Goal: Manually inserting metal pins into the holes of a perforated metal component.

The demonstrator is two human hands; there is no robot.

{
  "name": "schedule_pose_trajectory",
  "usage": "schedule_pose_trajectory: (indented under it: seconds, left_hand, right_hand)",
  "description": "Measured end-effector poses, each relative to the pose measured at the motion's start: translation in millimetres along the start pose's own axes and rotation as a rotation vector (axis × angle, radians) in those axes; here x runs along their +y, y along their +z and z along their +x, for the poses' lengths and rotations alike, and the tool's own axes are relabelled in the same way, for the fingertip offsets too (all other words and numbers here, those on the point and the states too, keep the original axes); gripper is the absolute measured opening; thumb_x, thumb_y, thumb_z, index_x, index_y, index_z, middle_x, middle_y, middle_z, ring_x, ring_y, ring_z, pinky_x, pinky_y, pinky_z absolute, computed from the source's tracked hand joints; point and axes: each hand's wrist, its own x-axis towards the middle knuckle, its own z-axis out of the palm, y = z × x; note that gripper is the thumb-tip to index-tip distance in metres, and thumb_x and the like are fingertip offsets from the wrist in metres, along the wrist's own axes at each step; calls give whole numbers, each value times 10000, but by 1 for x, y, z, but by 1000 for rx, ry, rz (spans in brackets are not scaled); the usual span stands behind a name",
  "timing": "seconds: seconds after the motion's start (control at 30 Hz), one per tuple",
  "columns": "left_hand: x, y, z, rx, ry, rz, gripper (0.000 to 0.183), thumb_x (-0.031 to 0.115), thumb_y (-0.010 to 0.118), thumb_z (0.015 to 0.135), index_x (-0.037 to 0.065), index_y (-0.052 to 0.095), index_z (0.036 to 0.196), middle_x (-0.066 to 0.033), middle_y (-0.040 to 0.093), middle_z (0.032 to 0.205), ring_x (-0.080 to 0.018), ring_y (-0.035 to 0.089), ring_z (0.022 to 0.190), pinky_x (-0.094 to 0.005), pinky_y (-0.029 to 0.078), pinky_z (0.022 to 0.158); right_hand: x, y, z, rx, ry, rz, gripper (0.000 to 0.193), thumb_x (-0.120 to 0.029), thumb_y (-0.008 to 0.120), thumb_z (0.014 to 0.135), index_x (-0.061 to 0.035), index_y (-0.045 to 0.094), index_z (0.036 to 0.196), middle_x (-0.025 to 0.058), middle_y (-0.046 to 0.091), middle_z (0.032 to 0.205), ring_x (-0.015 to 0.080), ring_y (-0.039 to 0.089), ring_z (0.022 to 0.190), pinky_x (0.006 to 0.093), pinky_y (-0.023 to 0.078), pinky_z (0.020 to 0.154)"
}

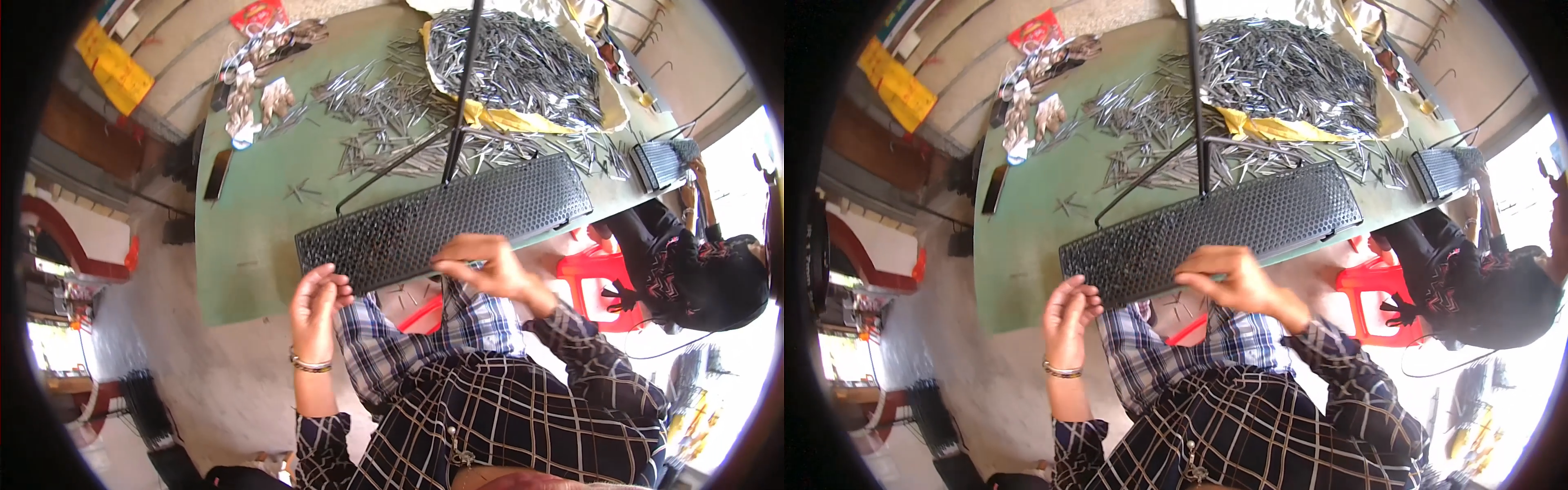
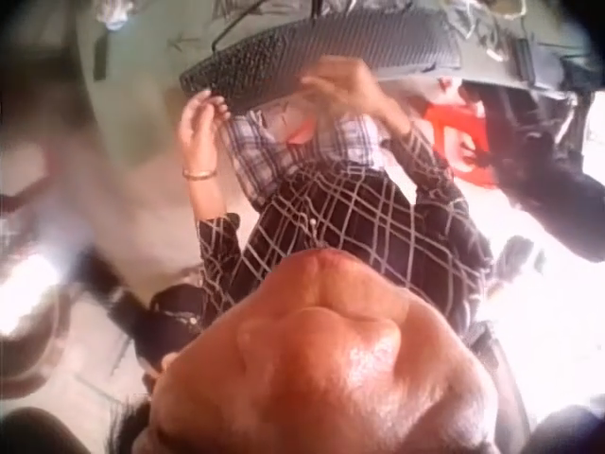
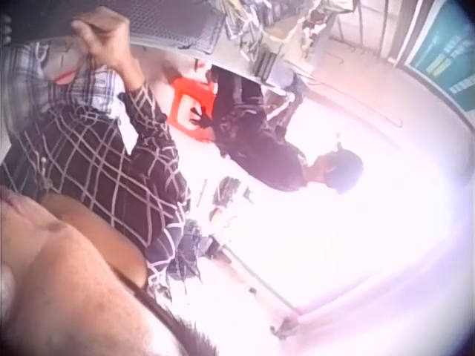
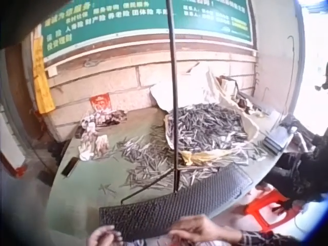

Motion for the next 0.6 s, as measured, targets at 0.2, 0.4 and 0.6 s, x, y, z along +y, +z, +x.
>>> schedule_pose_trajectory:
  seconds: [0.2, 0.4, 0.6]
  left_hand:
    - [89, 102, 46, -391, 64, 136, 285, 62, 497, 930, -13, 504, 1206, -114, 612, 1036, -154, 609, 909, -290, 533, 790]
    - [57, 222, 91, -841, -135, 114, 350, 64, 517, 923, -8, 454, 1259, -122, 580, 1098, -168, 589, 973, -300, 513, 832]
    - [33, 281, 118, -845, -196, 155, 387, 64, 507, 928, 1, 396, 1293, -111, 539, 1125, -164, 563, 1007, -300, 492, 847]
  right_hand:
    - [66, -162, 31, 384, 423, -408, 365, -306, 573, 913, 49, 656, 895, 66, 602, 644, 96, 532, 601, 282, 435, 553]
    - [263, -298, 81, 314, 530, -994, 606, -561, 590, 794, 43, 640, 809, 219, 641, 798, 354, 613, 777, 415, 473, 724]
    - [310, -335, 118, 269, 1049, -982, 1008, -826, 523, 635, 42, 603, 1140, 251, 399, 1337, 380, 372, 1239, 492, 313, 1007]
